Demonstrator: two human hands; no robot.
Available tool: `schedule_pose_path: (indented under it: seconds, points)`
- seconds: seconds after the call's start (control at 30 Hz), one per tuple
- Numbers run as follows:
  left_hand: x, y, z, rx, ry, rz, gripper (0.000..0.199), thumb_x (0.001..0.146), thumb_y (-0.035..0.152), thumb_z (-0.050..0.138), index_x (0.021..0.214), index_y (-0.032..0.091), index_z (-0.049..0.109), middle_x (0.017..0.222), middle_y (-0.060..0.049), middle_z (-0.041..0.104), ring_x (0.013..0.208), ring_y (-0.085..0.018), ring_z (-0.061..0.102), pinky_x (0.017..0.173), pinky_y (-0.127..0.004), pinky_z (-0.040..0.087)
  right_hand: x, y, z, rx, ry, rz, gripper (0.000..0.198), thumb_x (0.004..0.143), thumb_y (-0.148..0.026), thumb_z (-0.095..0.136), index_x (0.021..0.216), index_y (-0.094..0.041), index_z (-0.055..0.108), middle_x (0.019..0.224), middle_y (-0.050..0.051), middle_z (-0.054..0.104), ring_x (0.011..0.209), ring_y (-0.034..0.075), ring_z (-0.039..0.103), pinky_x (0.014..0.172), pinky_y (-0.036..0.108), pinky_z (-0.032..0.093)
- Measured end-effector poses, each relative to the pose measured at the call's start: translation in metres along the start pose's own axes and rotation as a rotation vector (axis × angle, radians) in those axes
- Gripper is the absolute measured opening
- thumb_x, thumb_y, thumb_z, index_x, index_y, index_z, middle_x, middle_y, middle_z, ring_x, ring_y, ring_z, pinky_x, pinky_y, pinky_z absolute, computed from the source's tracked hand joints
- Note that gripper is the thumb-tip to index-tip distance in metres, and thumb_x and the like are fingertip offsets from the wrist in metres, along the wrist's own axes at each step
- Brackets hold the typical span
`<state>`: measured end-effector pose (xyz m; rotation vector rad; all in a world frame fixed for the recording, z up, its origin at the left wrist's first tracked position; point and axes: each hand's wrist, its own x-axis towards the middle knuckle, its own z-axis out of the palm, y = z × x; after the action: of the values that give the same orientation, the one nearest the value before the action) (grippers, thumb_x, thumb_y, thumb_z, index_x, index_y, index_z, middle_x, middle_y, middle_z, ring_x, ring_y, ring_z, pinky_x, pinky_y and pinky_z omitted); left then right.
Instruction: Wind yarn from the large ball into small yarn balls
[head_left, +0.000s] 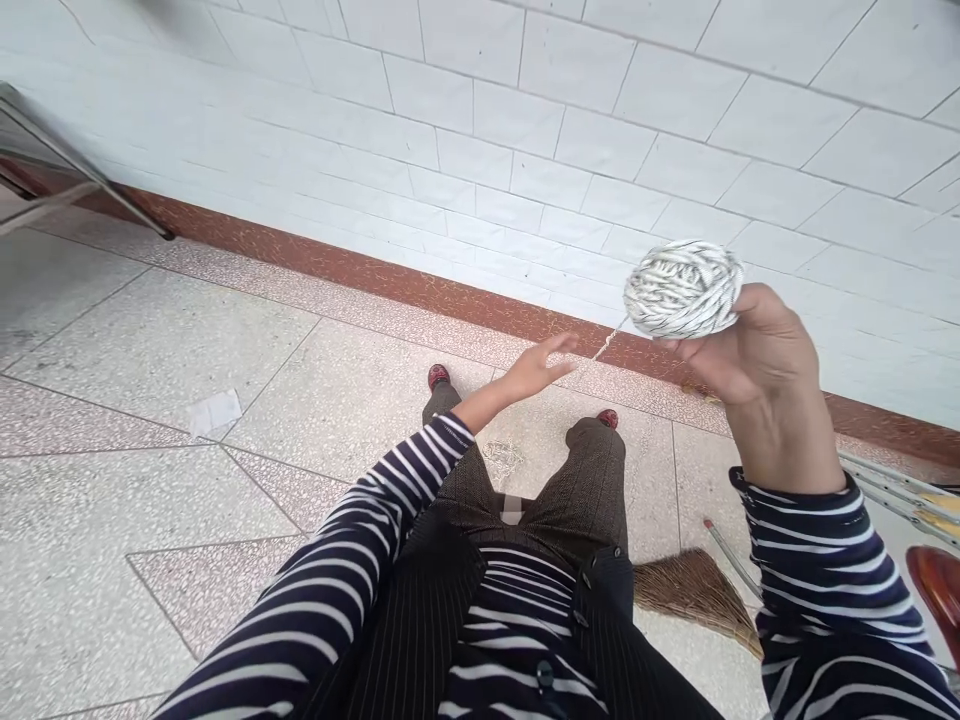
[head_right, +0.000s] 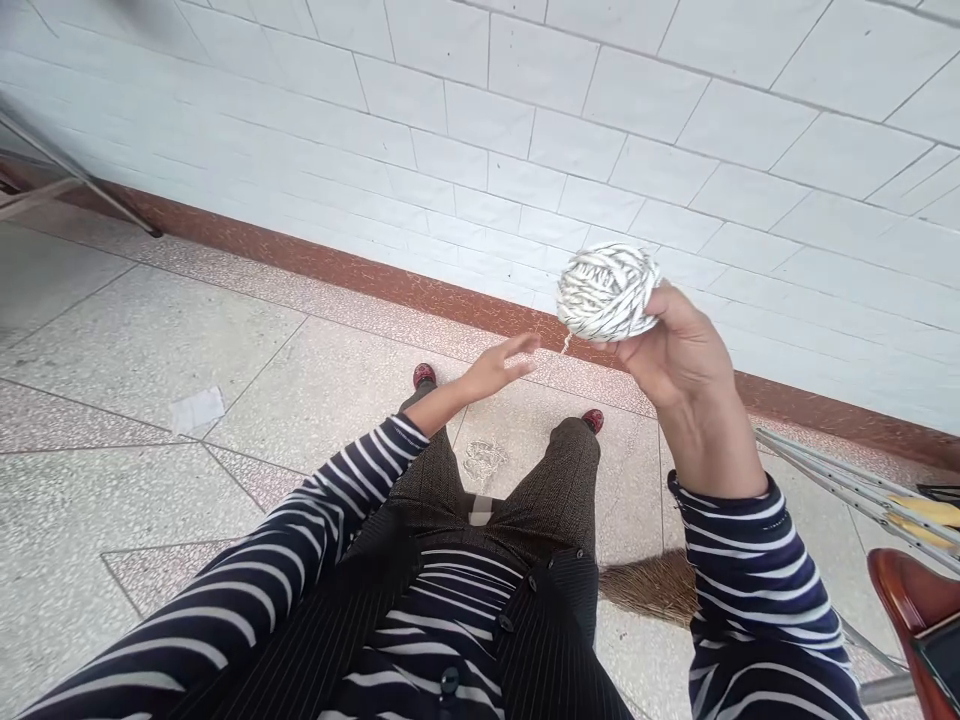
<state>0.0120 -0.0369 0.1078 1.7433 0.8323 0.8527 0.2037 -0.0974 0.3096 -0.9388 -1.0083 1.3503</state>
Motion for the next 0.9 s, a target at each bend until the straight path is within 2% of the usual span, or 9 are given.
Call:
schedule_pose_path:
  seconds: [0.07, 0.13, 0.2, 0.27, 0.4, 0.53, 0.73, 0.9]
  points:
    - [0.024, 0.032, 0.002, -0.034, 0.074, 0.15, 0.051, 0.093, 0.038, 0.064, 0.14, 0.02, 0.056, 0.139, -0.012, 0.062, 0.129, -0.026, 0.056, 0.11, -0.04, 0.044, 0.0, 0.008, 0.003, -0.032, -0.06, 0.065, 0.037, 0.067, -0.021, 0.067, 0.102, -0.03, 0.067, 0.103, 0.002, 0.071, 0.089, 0.021, 0.066, 0.058, 0.03, 0.059]
    - [0.041, 0.056, 0.004, -0.025, 0.118, 0.168, 0.037, 0.094, 0.034, 0.062, 0.125, 0.015, 0.065, 0.12, -0.01, 0.071, 0.116, -0.026, 0.062, 0.102, -0.041, 0.048, -0.001, 0.014, 0.005, -0.069, -0.101, 0.107, 0.029, 0.069, -0.025, 0.068, 0.098, -0.029, 0.068, 0.107, 0.003, 0.071, 0.098, 0.026, 0.067, 0.068, 0.038, 0.063]
    - [0.046, 0.066, 0.007, -0.005, 0.139, 0.139, 0.026, 0.095, 0.032, 0.058, 0.105, 0.011, 0.071, 0.097, -0.006, 0.073, 0.1, -0.023, 0.065, 0.093, -0.038, 0.051, -0.001, 0.017, 0.004, -0.098, -0.116, 0.121, 0.024, 0.07, -0.028, 0.069, 0.093, -0.028, 0.068, 0.105, 0.004, 0.071, 0.103, 0.029, 0.067, 0.074, 0.044, 0.065]
    - [0.042, 0.065, 0.008, -0.006, 0.13, 0.128, 0.03, 0.098, 0.033, 0.053, 0.09, 0.011, 0.072, 0.084, -0.004, 0.072, 0.09, -0.019, 0.066, 0.088, -0.034, 0.051, -0.001, 0.018, 0.001, -0.105, -0.11, 0.118, 0.024, 0.071, -0.029, 0.068, 0.094, -0.028, 0.067, 0.104, 0.004, 0.071, 0.106, 0.03, 0.067, 0.075, 0.045, 0.064]
    - [0.017, 0.041, 0.006, -0.031, 0.042, 0.133, 0.037, 0.1, 0.036, 0.047, 0.082, 0.014, 0.071, 0.088, -0.006, 0.074, 0.091, -0.017, 0.067, 0.089, -0.03, 0.048, 0.0, 0.016, -0.013, -0.069, -0.031, 0.084, 0.031, 0.073, -0.028, 0.064, 0.103, -0.033, 0.066, 0.107, 0.001, 0.072, 0.108, 0.028, 0.067, 0.069, 0.04, 0.063]
    - [-0.01, 0.009, 0.005, 0.068, -0.058, 0.026, 0.034, 0.099, 0.029, 0.044, 0.081, 0.016, 0.07, 0.098, -0.005, 0.073, 0.095, -0.018, 0.066, 0.088, -0.028, 0.046, -0.001, 0.014, -0.023, -0.016, 0.029, 0.058, 0.034, 0.075, -0.028, 0.062, 0.108, -0.036, 0.067, 0.105, 0.0, 0.072, 0.102, 0.025, 0.067, 0.062, 0.036, 0.059]
    - [-0.038, -0.044, 0.0, 0.213, -0.08, -0.083, 0.029, 0.096, 0.022, 0.043, 0.082, 0.017, 0.067, 0.103, -0.004, 0.072, 0.096, -0.017, 0.065, 0.09, -0.027, 0.045, -0.008, 0.006, -0.024, 0.024, 0.059, 0.029, 0.039, 0.073, -0.024, 0.064, 0.109, -0.04, 0.066, 0.1, -0.003, 0.074, 0.097, 0.021, 0.067, 0.059, 0.031, 0.056]
    - [-0.042, -0.082, -0.013, 0.315, -0.056, -0.219, 0.028, 0.093, 0.019, 0.044, 0.077, 0.018, 0.067, 0.099, -0.003, 0.074, 0.094, -0.017, 0.066, 0.09, -0.026, 0.046, -0.014, 0.003, -0.025, 0.048, 0.089, 0.046, 0.034, 0.067, -0.023, 0.066, 0.098, -0.036, 0.068, 0.095, -0.002, 0.075, 0.098, 0.025, 0.067, 0.061, 0.034, 0.06]
